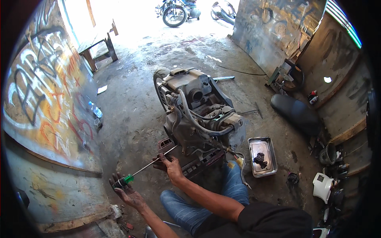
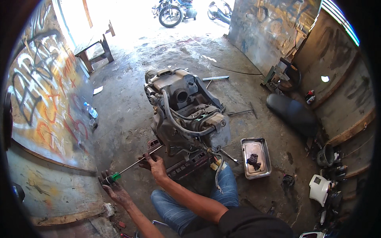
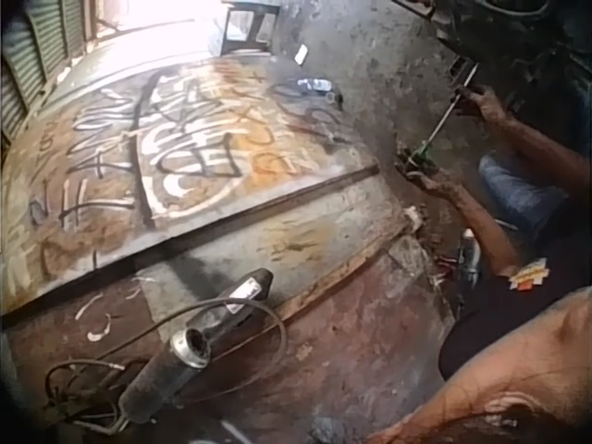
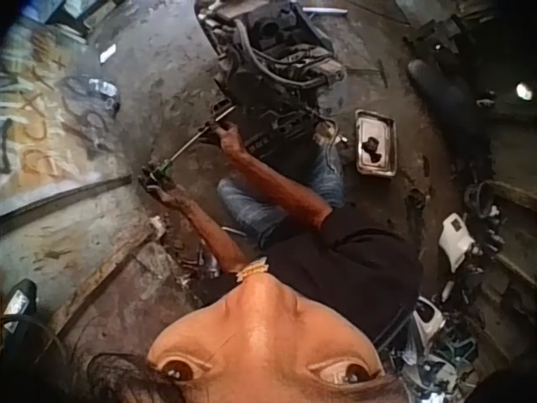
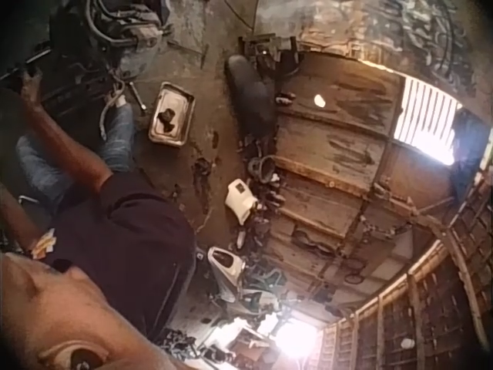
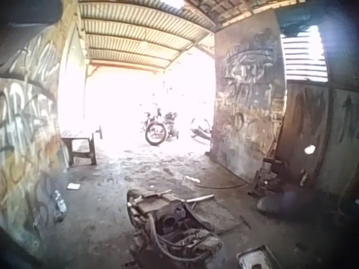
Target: Disassembling and repairing components of a motorcycle engine using hand tools.
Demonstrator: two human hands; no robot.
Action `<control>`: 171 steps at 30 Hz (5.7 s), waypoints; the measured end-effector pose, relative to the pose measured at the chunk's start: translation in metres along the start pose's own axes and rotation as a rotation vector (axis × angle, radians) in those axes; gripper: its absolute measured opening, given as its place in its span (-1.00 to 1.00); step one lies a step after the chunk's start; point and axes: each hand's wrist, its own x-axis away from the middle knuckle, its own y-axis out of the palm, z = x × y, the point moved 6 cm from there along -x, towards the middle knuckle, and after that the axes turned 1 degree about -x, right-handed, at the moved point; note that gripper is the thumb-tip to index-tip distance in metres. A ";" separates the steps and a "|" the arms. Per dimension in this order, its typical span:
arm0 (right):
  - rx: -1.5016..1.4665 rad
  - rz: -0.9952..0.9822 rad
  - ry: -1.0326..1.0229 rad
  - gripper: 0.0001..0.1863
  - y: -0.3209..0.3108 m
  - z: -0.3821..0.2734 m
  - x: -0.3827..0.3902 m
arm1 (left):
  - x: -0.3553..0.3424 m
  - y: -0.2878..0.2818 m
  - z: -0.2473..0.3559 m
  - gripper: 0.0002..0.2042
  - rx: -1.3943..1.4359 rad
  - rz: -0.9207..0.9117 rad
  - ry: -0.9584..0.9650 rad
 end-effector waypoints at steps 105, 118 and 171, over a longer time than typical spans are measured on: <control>1.463 -0.933 -0.791 -0.79 0.129 0.042 0.012 | -0.041 -0.055 -0.037 -0.63 -0.225 0.192 -0.287; 1.354 -0.819 -0.940 -0.84 0.129 0.036 0.016 | -0.034 -0.050 -0.035 -0.52 -0.087 0.078 -0.254; 1.288 -0.916 -0.860 -0.73 0.127 0.034 0.015 | -0.033 -0.053 -0.033 -0.53 -0.140 0.122 -0.191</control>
